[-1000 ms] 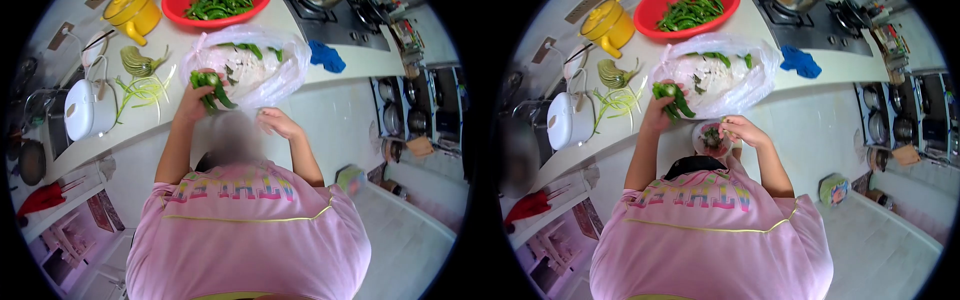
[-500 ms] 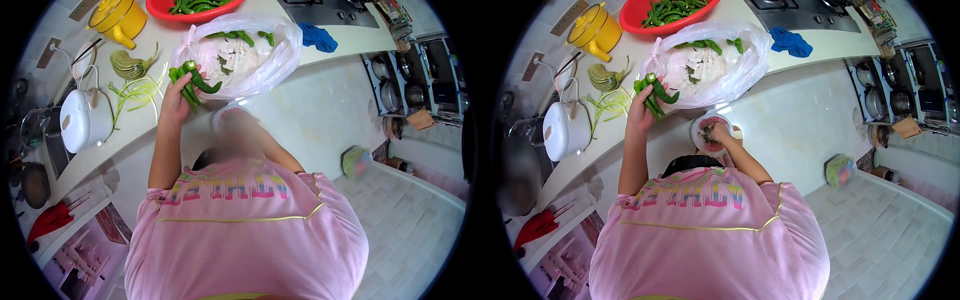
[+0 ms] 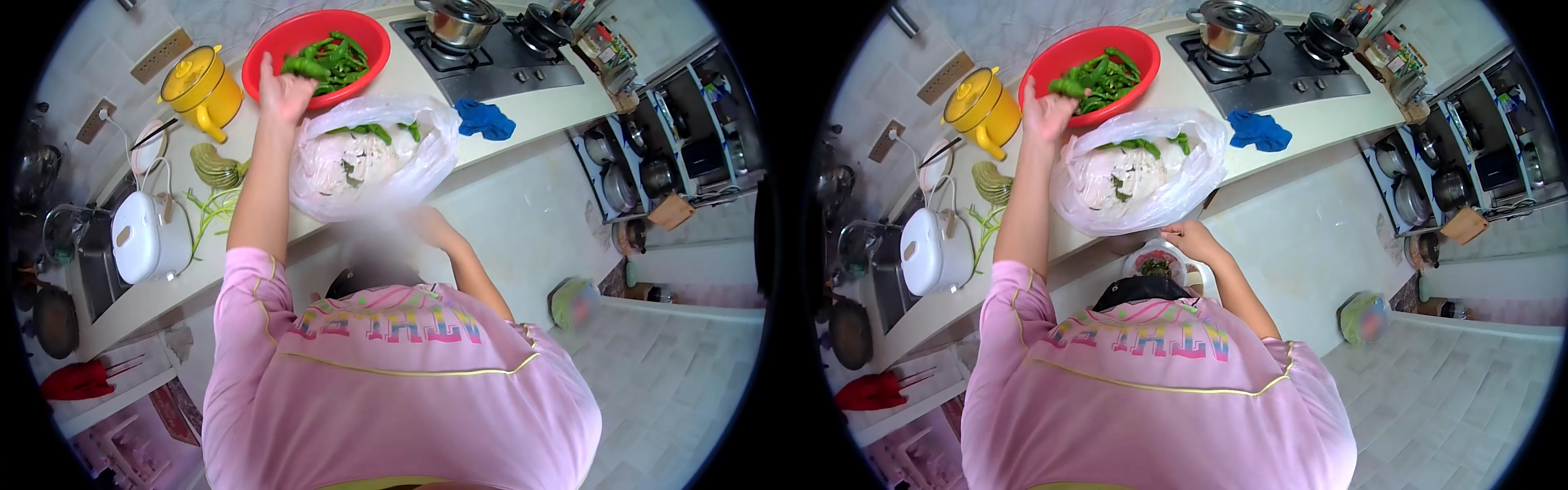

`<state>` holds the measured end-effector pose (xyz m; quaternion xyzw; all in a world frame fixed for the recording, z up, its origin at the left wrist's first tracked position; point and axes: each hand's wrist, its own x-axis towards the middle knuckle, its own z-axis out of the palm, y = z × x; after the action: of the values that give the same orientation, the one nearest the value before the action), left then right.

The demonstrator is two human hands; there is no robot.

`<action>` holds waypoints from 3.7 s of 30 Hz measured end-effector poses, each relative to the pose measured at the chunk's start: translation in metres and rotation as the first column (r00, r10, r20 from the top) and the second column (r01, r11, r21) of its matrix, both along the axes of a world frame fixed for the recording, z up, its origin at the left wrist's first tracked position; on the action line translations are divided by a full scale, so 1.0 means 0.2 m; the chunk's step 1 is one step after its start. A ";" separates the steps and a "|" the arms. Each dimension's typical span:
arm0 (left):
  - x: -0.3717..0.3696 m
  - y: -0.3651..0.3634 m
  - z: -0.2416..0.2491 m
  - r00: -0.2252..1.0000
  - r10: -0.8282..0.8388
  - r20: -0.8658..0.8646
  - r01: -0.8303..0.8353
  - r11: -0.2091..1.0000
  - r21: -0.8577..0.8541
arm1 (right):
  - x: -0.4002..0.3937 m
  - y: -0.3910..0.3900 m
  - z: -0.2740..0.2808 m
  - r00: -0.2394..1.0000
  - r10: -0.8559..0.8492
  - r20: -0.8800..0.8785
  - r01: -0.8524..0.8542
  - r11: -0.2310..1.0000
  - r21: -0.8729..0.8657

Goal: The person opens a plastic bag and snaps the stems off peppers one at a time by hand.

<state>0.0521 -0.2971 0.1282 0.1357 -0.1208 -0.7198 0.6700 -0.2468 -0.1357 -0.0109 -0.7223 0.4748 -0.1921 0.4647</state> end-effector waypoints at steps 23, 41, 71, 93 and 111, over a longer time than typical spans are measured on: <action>-0.22 0.25 -0.24 0.167 0.183 0.969 -0.241 0.960 -0.140 | 0.17 -0.96 0.18 0.903 -0.109 -0.416 -0.226 0.703 -0.674; -0.52 0.59 -0.22 0.916 -0.158 0.370 0.149 0.987 0.055 | 0.32 -0.43 0.52 0.765 0.022 0.644 0.219 0.931 -0.291; -0.43 0.67 -0.33 0.833 -0.023 0.553 0.094 0.990 -0.101 | 0.28 -0.42 0.47 0.281 -0.637 0.718 -0.267 0.667 0.696; -0.25 0.90 -0.48 0.805 0.015 0.594 -0.083 0.993 0.088 | 0.09 0.09 -0.08 0.985 0.163 0.063 -0.167 0.984 0.064; -0.16 0.99 -0.45 0.925 -0.156 0.346 0.012 0.923 0.385 | 0.58 -0.82 0.01 0.865 -0.371 -0.338 0.101 0.789 -0.606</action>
<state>0.0199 -0.0984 0.0387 0.3894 -0.1106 -0.7195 0.5644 -0.1305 -0.2997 -0.0095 -0.7843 0.5766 -0.2146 0.0793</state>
